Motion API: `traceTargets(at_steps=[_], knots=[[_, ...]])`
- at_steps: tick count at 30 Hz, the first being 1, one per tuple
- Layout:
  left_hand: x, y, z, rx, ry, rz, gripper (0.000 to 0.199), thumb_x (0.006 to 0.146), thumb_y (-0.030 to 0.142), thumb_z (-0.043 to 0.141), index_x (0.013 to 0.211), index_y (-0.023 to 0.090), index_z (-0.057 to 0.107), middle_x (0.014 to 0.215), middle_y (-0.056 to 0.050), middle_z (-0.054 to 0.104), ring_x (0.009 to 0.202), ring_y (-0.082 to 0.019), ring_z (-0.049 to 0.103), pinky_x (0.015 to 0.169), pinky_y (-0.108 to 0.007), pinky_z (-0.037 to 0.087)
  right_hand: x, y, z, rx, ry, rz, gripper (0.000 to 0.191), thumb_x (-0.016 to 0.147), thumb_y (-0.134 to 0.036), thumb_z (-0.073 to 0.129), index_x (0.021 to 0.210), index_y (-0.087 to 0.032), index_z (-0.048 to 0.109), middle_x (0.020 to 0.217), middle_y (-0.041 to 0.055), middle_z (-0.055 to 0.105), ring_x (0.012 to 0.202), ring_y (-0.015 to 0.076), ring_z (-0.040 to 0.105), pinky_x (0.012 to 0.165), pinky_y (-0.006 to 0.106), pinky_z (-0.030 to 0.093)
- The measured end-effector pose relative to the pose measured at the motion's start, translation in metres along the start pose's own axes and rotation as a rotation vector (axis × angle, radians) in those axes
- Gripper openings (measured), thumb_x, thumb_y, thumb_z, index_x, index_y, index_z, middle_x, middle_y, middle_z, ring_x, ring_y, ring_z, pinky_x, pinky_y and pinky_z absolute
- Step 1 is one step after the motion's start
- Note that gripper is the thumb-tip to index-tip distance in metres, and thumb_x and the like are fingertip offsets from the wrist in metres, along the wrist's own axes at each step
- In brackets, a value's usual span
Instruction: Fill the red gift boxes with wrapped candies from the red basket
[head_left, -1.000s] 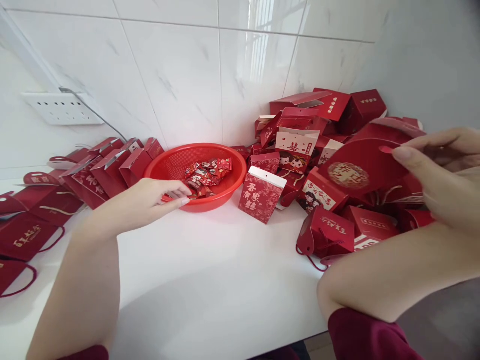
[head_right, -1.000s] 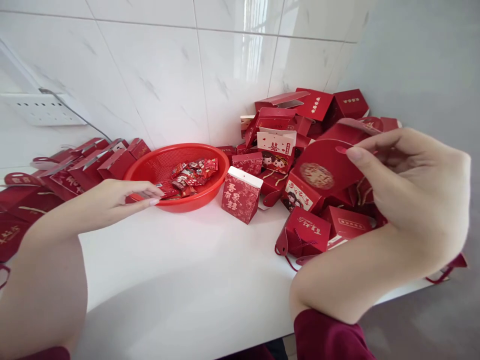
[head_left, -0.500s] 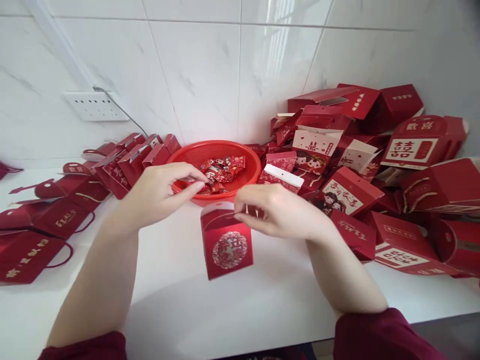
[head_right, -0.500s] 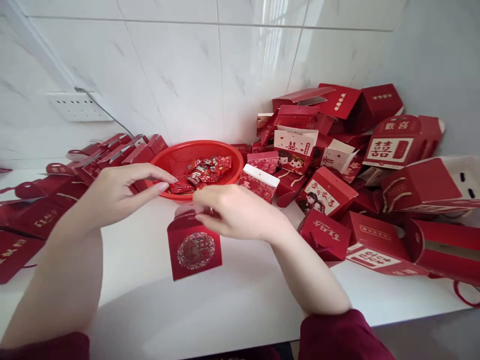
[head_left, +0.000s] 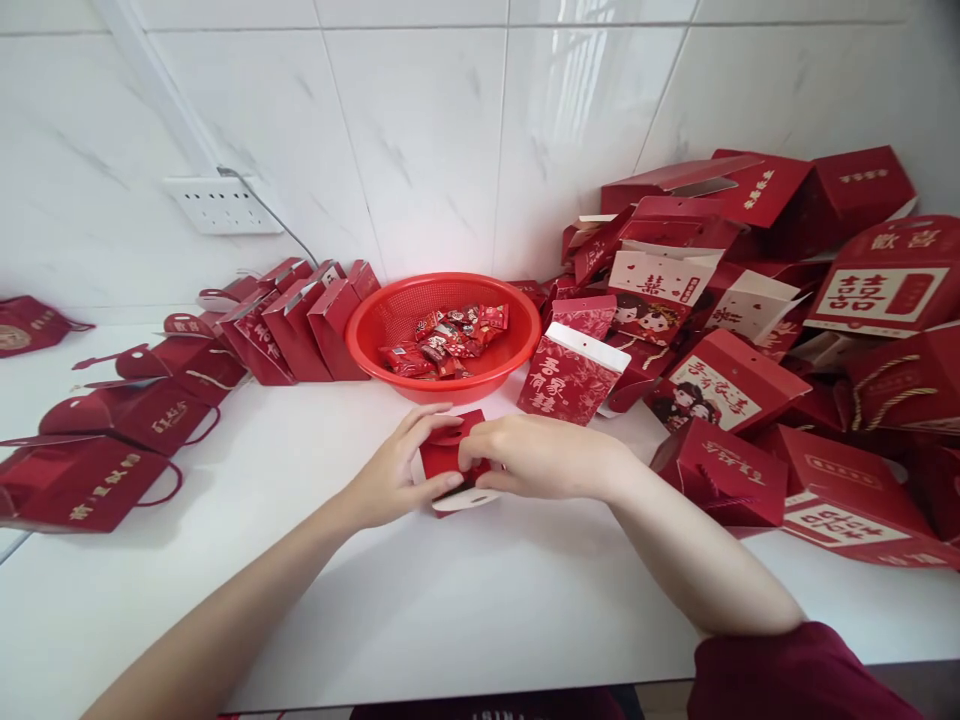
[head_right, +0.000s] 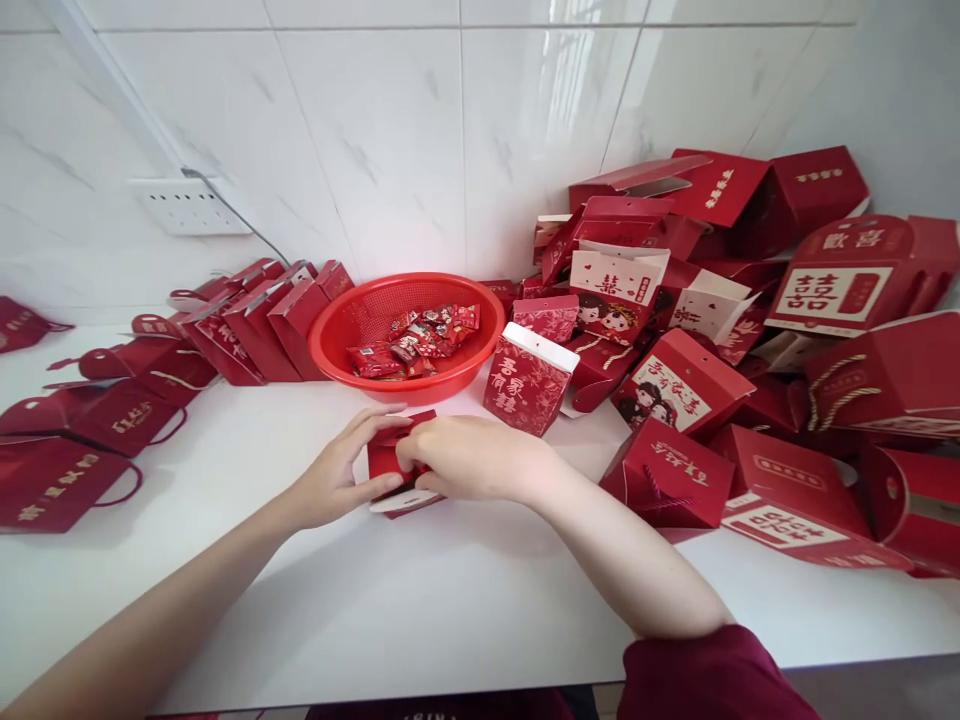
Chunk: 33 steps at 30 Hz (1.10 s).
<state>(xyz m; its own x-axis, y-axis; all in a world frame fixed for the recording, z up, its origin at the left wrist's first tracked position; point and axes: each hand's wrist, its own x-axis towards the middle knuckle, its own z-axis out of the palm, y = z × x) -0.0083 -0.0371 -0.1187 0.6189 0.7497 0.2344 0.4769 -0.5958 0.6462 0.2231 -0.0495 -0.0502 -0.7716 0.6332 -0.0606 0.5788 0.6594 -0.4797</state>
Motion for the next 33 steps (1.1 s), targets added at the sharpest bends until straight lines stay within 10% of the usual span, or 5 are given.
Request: traceTargets(at_steps=[8, 12, 16, 26, 33], knots=[[-0.01, -0.018, 0.036, -0.353, 0.192, -0.112, 0.041, 0.1, 0.046, 0.04, 0.133, 0.023, 0.05, 0.134, -0.011, 0.055, 0.123, -0.027, 0.053, 0.108, -0.044, 0.041, 0.0, 0.004, 0.011, -0.013, -0.122, -0.04, 0.021, 0.08, -0.036, 0.071, 0.09, -0.018, 0.065, 0.09, 0.0032, 0.066, 0.072, 0.0162, 0.056, 0.056, 0.026, 0.034], [-0.015, -0.022, 0.044, -0.413, 0.114, 0.068, 0.086, 0.08, 0.07, 0.06, 0.147, 0.023, 0.033, 0.146, -0.015, 0.041, 0.135, -0.036, 0.042, 0.114, -0.051, 0.034, 0.008, 0.003, 0.021, -0.184, -0.077, 0.048, 0.004, 0.079, -0.015, 0.065, 0.075, -0.015, 0.065, 0.071, 0.0038, 0.063, 0.06, 0.0148, 0.052, 0.051, 0.027, 0.027], [-0.018, -0.023, 0.049, -0.352, 0.111, 0.047, 0.11, 0.071, 0.05, 0.079, 0.155, 0.027, 0.012, 0.151, -0.016, 0.034, 0.137, -0.037, 0.039, 0.113, -0.055, 0.034, 0.008, 0.002, 0.02, -0.133, -0.081, -0.002, 0.015, 0.083, -0.018, 0.063, 0.069, -0.015, 0.067, 0.066, 0.0034, 0.064, 0.056, 0.0132, 0.051, 0.05, 0.027, 0.03], [-0.014, -0.025, 0.051, -0.56, -0.038, 0.124, 0.123, 0.076, 0.042, 0.075, 0.154, 0.029, -0.018, 0.15, -0.02, 0.041, 0.132, -0.037, 0.05, 0.105, -0.054, 0.044, -0.012, 0.017, -0.001, -0.069, 0.28, 0.007, 0.038, 0.099, -0.022, 0.045, 0.134, -0.022, 0.06, 0.137, 0.0069, 0.062, 0.124, 0.0256, 0.058, 0.1, 0.039, 0.045], [-0.012, -0.028, 0.028, -0.173, -0.117, 0.009, 0.111, 0.061, 0.053, 0.083, 0.15, 0.025, 0.023, 0.142, -0.018, 0.046, 0.125, -0.04, 0.052, 0.104, -0.054, 0.043, 0.013, 0.028, 0.015, -0.194, 0.091, 0.146, 0.029, 0.096, -0.019, 0.044, 0.098, -0.018, 0.073, 0.097, 0.0095, 0.074, 0.085, 0.0215, 0.068, 0.065, 0.028, 0.044]])
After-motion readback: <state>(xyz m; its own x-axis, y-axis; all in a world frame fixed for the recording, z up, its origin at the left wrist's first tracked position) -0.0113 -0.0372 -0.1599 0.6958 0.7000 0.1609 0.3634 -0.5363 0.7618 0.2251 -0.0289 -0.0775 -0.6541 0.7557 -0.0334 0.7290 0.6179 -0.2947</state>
